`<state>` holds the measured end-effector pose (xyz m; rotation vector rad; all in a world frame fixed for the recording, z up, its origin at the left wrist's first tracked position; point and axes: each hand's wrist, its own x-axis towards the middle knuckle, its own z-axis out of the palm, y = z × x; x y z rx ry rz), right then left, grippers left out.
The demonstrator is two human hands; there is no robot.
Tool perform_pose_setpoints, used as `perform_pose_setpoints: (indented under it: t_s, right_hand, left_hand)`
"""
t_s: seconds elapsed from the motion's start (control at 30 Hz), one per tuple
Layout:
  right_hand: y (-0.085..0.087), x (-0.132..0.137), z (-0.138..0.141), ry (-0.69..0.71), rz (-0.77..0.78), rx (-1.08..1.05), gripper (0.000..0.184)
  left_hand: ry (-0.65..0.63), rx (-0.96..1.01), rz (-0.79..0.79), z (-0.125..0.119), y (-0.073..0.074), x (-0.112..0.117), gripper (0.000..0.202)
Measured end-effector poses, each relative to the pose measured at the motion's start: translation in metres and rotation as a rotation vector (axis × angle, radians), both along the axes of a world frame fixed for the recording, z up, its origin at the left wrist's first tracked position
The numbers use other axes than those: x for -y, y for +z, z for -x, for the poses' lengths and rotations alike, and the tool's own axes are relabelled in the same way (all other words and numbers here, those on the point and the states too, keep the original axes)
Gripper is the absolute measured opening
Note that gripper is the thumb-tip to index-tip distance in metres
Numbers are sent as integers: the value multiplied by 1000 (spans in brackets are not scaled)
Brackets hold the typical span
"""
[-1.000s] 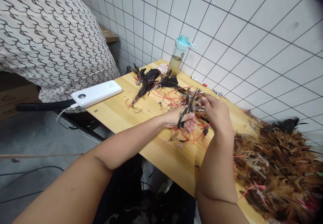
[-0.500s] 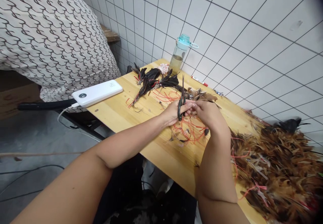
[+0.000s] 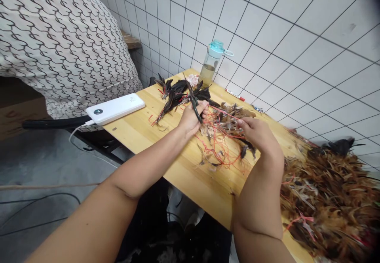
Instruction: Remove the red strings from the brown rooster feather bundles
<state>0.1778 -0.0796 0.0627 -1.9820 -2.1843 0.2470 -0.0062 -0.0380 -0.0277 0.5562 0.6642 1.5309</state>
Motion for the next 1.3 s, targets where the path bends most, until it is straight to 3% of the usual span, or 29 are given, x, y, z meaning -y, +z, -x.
perform_pose_setpoints:
  t_s: [0.17, 0.23, 0.47, 0.6, 0.73, 0.87, 1.3]
  right_hand:
    - [1, 1, -18, -138, -62, -15, 34]
    - [-1, 1, -18, -140, -93, -21, 34]
    - [0, 0, -18, -175, -170, -58, 35]
    - [2, 0, -20, -184, -219, -89, 35]
    - [2, -1, -21, -214, -259, -94, 37]
    - [1, -1, -19, -199, -269, -73, 36]
    - [6, 6, 9, -132, -141, 44, 33]
  left_hand:
    - [153, -116, 8, 9, 3, -7, 23]
    - [84, -142, -42, 7, 4, -3, 28]
    - [-842, -272, -229, 0, 1, 20, 46]
    - [-1141, -314, -237, -9, -11, 26, 49]
    - [-1328, -268, -186, -18, -24, 28, 51]
    - [-1327, -236, -138, -22, -29, 29, 53]
    - [-1034, -189, -105, -28, -28, 28, 50]
